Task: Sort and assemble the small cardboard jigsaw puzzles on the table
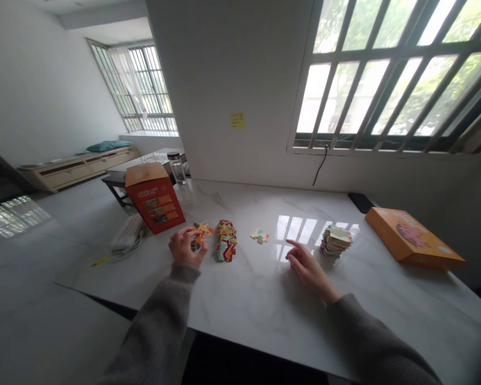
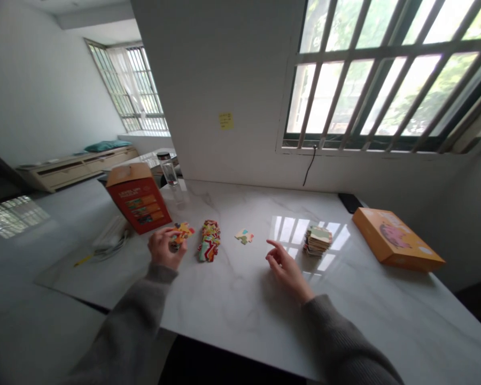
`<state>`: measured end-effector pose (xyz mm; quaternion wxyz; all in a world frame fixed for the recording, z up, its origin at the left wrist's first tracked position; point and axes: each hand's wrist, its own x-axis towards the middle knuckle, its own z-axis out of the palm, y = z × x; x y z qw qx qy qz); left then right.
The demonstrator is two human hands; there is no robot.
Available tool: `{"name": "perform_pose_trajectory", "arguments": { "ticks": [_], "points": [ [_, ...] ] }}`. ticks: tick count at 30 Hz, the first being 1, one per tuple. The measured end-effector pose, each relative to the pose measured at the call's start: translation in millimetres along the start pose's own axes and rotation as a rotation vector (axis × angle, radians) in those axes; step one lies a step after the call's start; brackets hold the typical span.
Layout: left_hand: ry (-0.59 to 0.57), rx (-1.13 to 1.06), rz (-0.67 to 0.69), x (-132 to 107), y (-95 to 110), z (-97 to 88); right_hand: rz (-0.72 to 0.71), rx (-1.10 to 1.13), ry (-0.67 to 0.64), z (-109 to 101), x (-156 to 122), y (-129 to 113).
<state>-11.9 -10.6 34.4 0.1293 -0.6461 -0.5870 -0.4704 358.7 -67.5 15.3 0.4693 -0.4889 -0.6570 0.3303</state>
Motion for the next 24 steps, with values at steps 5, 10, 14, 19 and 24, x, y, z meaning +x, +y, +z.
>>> {"name": "perform_pose_trajectory", "arguments": {
  "ticks": [5,10,14,19,24],
  "points": [
    [0.012,0.034,-0.065,13.6,-55.2,1.1,-0.001,-0.020,-0.039,1.4,0.3,1.5],
    [-0.078,-0.006,-0.035,12.0,-63.5,15.1,-0.018,-0.053,-0.039,0.4,0.0,1.5],
    [-0.097,-0.008,-0.065,8.8,-59.4,17.6,-0.026,-0.052,-0.041,0.4,-1.0,0.4],
    [-0.115,-0.030,-0.014,22.0,-60.1,12.9,-0.031,-0.047,-0.038,0.0,-1.7,-1.8],
    [-0.276,0.002,0.118,50.4,-43.8,-0.2,-0.033,-0.082,-0.042,2.3,-0.7,-5.0]
  ]
}}
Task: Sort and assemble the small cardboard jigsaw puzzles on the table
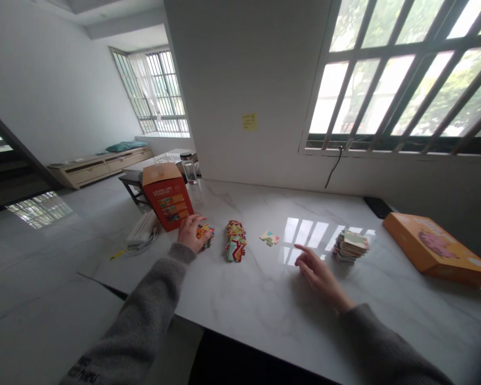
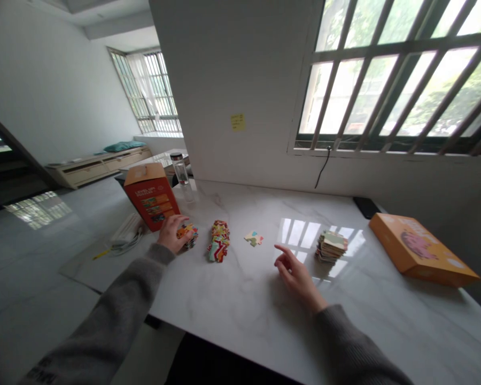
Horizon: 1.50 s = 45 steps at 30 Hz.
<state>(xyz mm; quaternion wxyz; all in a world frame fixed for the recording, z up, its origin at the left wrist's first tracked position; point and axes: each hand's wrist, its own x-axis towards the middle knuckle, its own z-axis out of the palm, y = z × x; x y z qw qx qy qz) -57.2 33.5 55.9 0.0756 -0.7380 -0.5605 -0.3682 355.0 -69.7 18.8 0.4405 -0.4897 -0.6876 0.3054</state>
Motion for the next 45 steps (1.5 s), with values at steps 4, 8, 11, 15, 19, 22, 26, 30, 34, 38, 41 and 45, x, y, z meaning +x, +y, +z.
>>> {"name": "perform_pose_trajectory", "arguments": {
  "ticks": [4,8,11,15,19,22,26,30,34,38,41,45],
  "points": [
    [-0.078,-0.062,0.204,1.2,52.5,3.1,-0.012,-0.085,-0.014,6.8,2.3,-1.0],
    [-0.305,-0.050,0.335,-7.2,120.7,40.5,-0.022,-0.112,-0.024,10.2,3.1,1.4],
    [-0.471,-0.001,0.402,-4.9,158.5,76.2,-0.012,-0.091,-0.031,8.8,2.6,2.6],
    [-0.561,0.028,0.313,4.7,181.1,111.1,-0.023,-0.089,-0.032,6.1,2.1,0.9],
    [-0.553,0.046,0.247,4.7,187.4,124.4,-0.025,-0.100,-0.030,4.1,2.1,-1.0],
    [-0.558,0.028,0.248,-1.5,189.8,123.0,-0.023,-0.095,-0.043,2.9,1.7,-0.2],
    [-0.556,-0.045,0.266,-7.0,184.5,116.8,-0.021,-0.077,-0.054,1.5,1.0,2.5],
    [-0.540,-0.039,0.240,-6.2,174.8,114.4,-0.011,-0.068,-0.057,0.9,0.3,2.7],
    [-0.572,-0.066,0.267,-7.3,178.1,115.1,-0.010,-0.074,-0.057,0.4,1.2,2.5],
    [-0.601,-0.117,0.319,-9.6,185.2,112.6,-0.034,-0.172,0.027,-3.2,3.9,7.0],
    [-0.680,-0.219,0.329,-9.8,184.5,109.6,-0.062,-0.371,0.095,-6.0,4.8,10.0],
    [-0.718,-0.221,0.396,-9.8,181.9,108.4,-0.034,-0.616,0.014,-1.3,3.5,11.3]
  ]
}}
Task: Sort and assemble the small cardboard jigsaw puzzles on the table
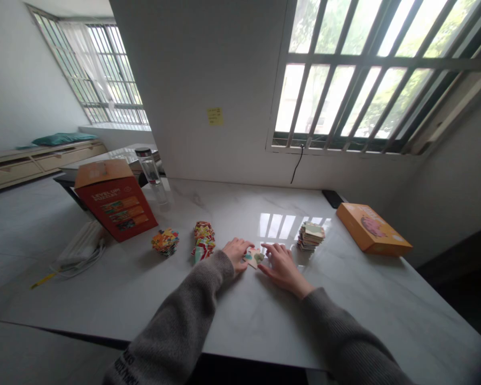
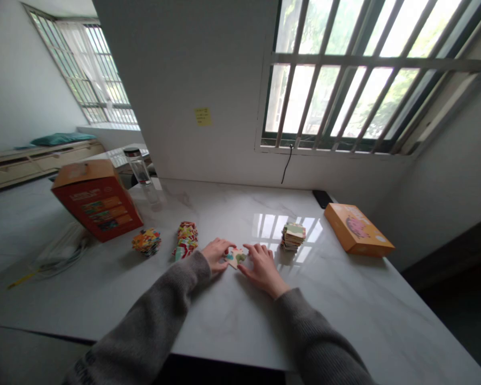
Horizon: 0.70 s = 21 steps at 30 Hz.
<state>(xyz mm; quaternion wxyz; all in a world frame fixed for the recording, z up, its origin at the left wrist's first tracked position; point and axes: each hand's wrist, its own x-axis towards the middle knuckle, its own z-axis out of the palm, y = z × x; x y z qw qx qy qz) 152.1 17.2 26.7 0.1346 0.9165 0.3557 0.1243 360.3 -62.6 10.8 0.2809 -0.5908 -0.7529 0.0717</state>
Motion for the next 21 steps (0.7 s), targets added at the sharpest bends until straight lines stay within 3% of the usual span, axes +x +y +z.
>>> {"name": "perform_pose_trajectory", "arguments": {
  "ticks": [5,9,16,21],
  "points": [
    [-0.053,-0.043,0.051,2.0,0.3,1.6,0.010,-0.046,-0.072,9.2,2.1,-1.7],
    [-0.038,-0.064,0.089,5.0,-0.5,6.0,-0.022,0.006,-0.086,5.0,1.8,-1.6],
    [0.102,-0.050,0.163,5.1,2.7,11.7,-0.140,0.051,-0.115,-4.9,0.7,1.5],
    [0.242,-0.135,0.267,5.5,4.3,10.3,-0.263,0.024,0.001,-9.3,3.7,5.0]
  ]
}}
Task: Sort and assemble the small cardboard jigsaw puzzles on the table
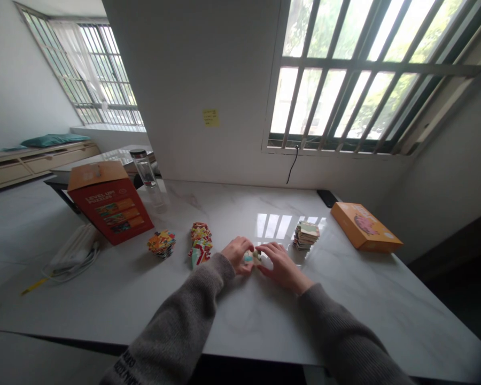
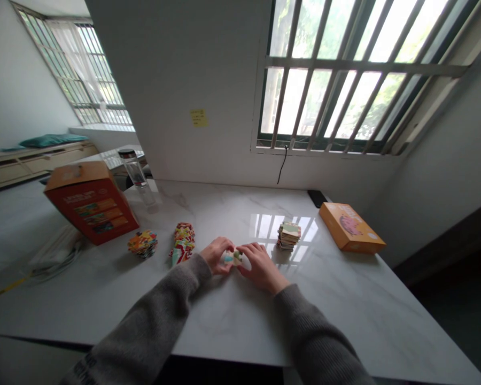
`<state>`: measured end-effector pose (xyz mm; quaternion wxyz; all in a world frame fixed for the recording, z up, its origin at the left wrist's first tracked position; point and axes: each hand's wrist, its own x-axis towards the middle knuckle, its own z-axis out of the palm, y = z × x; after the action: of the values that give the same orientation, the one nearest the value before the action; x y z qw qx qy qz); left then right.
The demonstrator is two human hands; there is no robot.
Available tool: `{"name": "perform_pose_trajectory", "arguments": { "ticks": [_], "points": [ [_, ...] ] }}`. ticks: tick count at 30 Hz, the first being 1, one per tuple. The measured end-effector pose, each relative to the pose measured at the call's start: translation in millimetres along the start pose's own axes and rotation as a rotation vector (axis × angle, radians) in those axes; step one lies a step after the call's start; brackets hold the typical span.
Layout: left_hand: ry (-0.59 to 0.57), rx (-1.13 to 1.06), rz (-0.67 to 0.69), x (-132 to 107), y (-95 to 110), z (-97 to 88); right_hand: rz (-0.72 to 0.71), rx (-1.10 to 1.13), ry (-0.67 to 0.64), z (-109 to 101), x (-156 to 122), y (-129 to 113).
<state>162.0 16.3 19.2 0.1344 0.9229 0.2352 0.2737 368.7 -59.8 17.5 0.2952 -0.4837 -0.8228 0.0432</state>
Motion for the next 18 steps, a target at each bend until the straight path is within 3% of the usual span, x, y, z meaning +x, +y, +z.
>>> {"name": "perform_pose_trajectory", "arguments": {
  "ticks": [5,9,14,18],
  "points": [
    [0.130,-0.159,0.077,-2.5,3.6,-5.8,-0.082,-0.010,0.104,-11.6,2.3,-8.6],
    [0.251,-0.207,0.076,-4.5,6.8,-12.5,-0.052,-0.094,0.228,-41.8,-1.1,-3.0],
    [0.228,-0.156,0.046,-5.0,6.9,-11.3,0.102,-0.272,0.507,-96.6,-21.6,46.6],
    [0.157,-0.131,0.022,-5.2,8.0,-5.8,0.164,-0.314,0.509,-117.2,-35.7,85.5]
  ]
}}
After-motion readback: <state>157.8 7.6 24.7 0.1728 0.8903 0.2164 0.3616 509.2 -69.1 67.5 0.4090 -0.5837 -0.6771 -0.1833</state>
